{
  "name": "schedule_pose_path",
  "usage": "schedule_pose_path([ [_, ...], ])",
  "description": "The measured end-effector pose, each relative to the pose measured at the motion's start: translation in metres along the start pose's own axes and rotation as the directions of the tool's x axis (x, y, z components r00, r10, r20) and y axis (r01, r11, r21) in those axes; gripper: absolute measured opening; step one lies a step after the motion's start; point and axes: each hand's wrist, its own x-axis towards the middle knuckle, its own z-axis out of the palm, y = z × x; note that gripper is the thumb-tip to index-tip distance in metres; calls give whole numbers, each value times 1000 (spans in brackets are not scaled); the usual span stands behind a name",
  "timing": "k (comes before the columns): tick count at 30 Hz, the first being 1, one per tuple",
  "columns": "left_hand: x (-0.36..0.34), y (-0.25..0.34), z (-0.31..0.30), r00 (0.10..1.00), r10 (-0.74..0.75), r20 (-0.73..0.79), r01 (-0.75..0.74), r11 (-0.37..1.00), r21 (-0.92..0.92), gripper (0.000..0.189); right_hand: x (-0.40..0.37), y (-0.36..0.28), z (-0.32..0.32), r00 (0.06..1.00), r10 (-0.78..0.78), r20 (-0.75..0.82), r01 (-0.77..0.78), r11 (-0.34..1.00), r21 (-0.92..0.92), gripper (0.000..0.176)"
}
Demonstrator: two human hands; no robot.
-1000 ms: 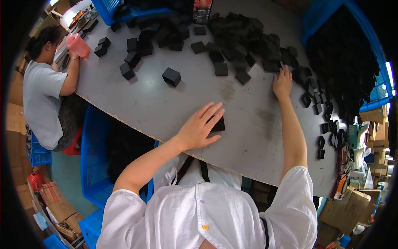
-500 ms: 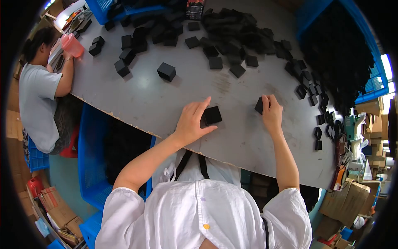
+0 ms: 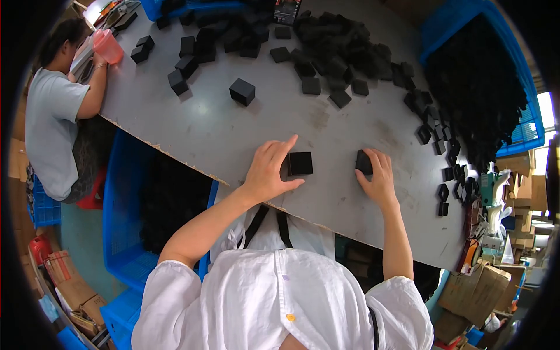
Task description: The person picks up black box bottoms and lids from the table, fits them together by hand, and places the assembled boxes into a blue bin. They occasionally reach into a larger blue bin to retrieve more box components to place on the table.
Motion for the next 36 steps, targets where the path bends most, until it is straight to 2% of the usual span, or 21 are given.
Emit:
schedule_pose_path([
  [2, 0, 0, 3, 1000, -16, -1, 16, 1000, -20, 95, 2, -12, 2, 1000, 16, -5, -16, 999, 43, 52],
  [5, 0, -2, 7, 998, -30, 46, 32, 999, -36, 96, 19, -38, 4, 987, -157, -18, 157, 967, 200, 48],
  [6, 2, -1, 5, 997, -49, 54, 51, 998, -46, 97, 24, -48, 9, 988, -152, -16, 152, 967, 204, 48],
  [8, 3, -1, 4, 996, -67, 63, 70, 996, -53, 97, 34, -66, 18, 963, -267, 41, 228, 886, 404, 50],
  [9, 3, -2, 4, 997, -53, 53, 56, 997, -51, 97, 38, -73, 23, 963, -268, 42, 228, 884, 409, 50],
  [11, 2, -3, 4, 998, -52, 38, 54, 998, -43, 98, 45, -84, 32, 909, -412, 60, 368, 863, 347, 52],
  [15, 1, -5, 8, 999, -33, 5, 33, 999, -33, 98, 50, -91, 41, 853, -521, 29, 474, 797, 375, 49],
  [17, 1, -6, 7, 999, -32, 0, 32, 999, -36, 97, 51, -90, 41, 861, -507, 29, 442, 777, 448, 45],
  [21, 4, -1, 3, 999, -25, 34, 27, 999, -43, 94, 50, -88, 43, 852, -519, 72, 444, 787, 428, 42],
  [24, 5, 0, 2, 998, -5, 69, 6, 1000, -12, 91, 36, -87, 50, 851, -524, 36, 489, 816, 310, 46],
  [26, 5, 1, 3, 997, 18, 74, -19, 1000, 8, 90, 25, -89, 51, 873, -478, 100, 464, 876, 134, 54],
  [27, 5, 0, 5, 996, 35, 78, -37, 999, 15, 88, 20, -85, 57, 875, -458, 157, 438, 887, 147, 62],
  [29, 7, -5, 6, 994, 69, 82, -71, 997, 24, 87, 20, -83, 54, 869, -457, 191, 427, 887, 178, 64],
  [31, 9, -14, 3, 976, 151, 159, -146, 988, -40, 89, 24, -77, 49, 860, -461, 221, 421, 884, 204, 66],
  [32, 19, -16, -22, 920, 74, 385, -16, 988, -152, 93, 32, -67, 48, 871, -448, 199, 401, 885, 238, 66],
  [33, 33, -16, -64, 804, 19, 594, 142, 964, -223, 97, 42, -55, 49, 880, -439, 181, 383, 882, 276, 66],
  [34, 48, -23, -108, 584, -32, 811, 427, 862, -274, 110, 54, -43, 55, 963, -262, 60, 244, 946, 214, 65],
  [35, 55, -24, -145, 618, -102, 780, 353, 922, -160, 116, 71, -30, 63, 995, -72, -71, 84, 980, 180, 64],
  [36, 57, -34, -162, 736, -185, 651, 344, 930, -125, 117, 94, -17, 66, 981, -35, -193, 64, 987, 148, 62],
])
